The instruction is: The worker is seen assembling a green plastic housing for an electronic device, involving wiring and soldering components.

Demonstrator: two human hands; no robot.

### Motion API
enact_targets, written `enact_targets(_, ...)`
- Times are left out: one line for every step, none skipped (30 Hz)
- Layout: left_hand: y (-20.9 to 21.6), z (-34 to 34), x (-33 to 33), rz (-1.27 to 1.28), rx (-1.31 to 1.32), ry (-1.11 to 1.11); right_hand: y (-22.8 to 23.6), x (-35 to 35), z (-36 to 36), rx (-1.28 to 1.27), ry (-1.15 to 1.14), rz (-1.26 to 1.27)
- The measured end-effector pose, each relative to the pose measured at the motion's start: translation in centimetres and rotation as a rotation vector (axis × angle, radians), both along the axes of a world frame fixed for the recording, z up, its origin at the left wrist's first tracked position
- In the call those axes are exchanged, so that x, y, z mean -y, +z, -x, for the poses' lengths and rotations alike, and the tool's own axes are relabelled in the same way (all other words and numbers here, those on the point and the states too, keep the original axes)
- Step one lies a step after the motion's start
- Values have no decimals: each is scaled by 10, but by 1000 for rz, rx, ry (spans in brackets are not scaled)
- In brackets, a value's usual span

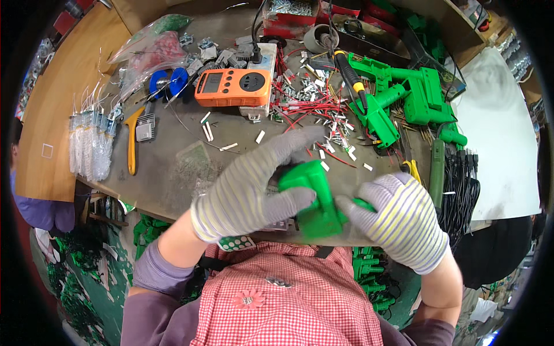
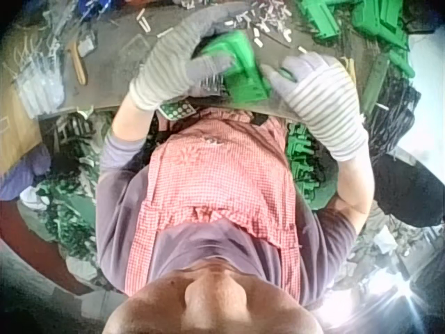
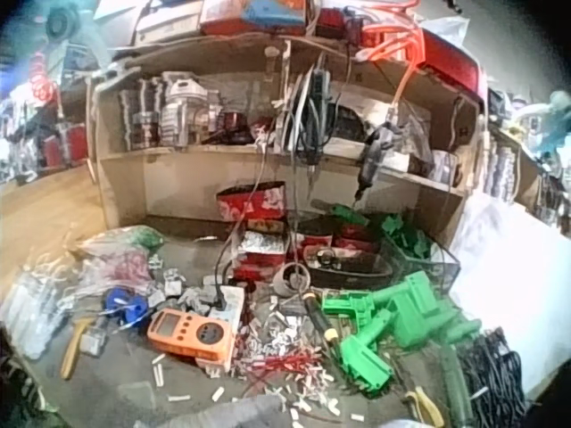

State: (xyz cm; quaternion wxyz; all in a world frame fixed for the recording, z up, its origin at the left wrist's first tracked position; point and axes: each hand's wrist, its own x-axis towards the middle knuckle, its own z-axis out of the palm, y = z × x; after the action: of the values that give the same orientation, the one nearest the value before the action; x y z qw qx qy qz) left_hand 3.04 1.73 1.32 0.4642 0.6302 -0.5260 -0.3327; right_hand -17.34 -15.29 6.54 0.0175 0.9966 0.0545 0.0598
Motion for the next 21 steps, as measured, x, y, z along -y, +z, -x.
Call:
enact_targets(-14,3,-2,91,186,49,-7,6,8,-112,-69,-16)
enact_targets(-23,7,-6,181,373,100,-21,16,20,-43,-125,-38)
enact_targets(-29,6,-13,99,533,53,-29,24,33,-32,-218,-119)
enact_targets(-33,6,-19,97,528,49,-40,31,44,-37,-222,-122)
enact_targets(-37,6,-24,33,532,0,-53,37,55,0,-252,-185)
enact_targets(-39,7,-29,-36,538,-45,-57,39,56,38,-278,-251)
enact_targets(-43,8,-32,-9,579,-66,-56,39,56,-9,-274,-294)
enact_targets(-43,9,-33,-12,578,-70,-51,37,55,-10,-277,-297)
enact_targets(-41,9,-33,-36,624,-84,-41,32,45,82,-268,-263)
enact_targets(-41,10,-33,-57,668,-98,-34,27,36,172,-261,-226)
enact_targets(-41,10,-32,-61,668,-100,-31,24,31,215,-215,-287)
enact_targets(-42,10,-34,-76,659,-79,-26,16,17,217,-106,-374)
enact_targets(-43,9,-33,-83,649,-66,-22,5,2,219,-5,-454)
enact_targets(-43,9,-33,-81,648,-71,-23,-6,-11,98,40,-573)
enact_targets(-41,9,-32,-78,665,-65,-31,-16,-19,89,39,-588)
enact_targets(-39,10,-32,-76,684,-53,-46,-21,-23,80,44,-601)
enact_targets(-39,10,-32,-77,686,-52,-56,-22,-26,81,46,-602)
enact_targets(-39,10,-33,-86,722,-53,-66,-22,-28,16,32,-634)
enact_targets(-40,11,-34,-96,758,-54,-74,-22,-30,-51,18,-665)
enact_targets(-40,11,-33,-97,756,-49,-79,-22,-30,-55,23,-664)
enact_targets(-40,11,-33,-73,742,-48,-84,-23,-28,-30,20,-723)
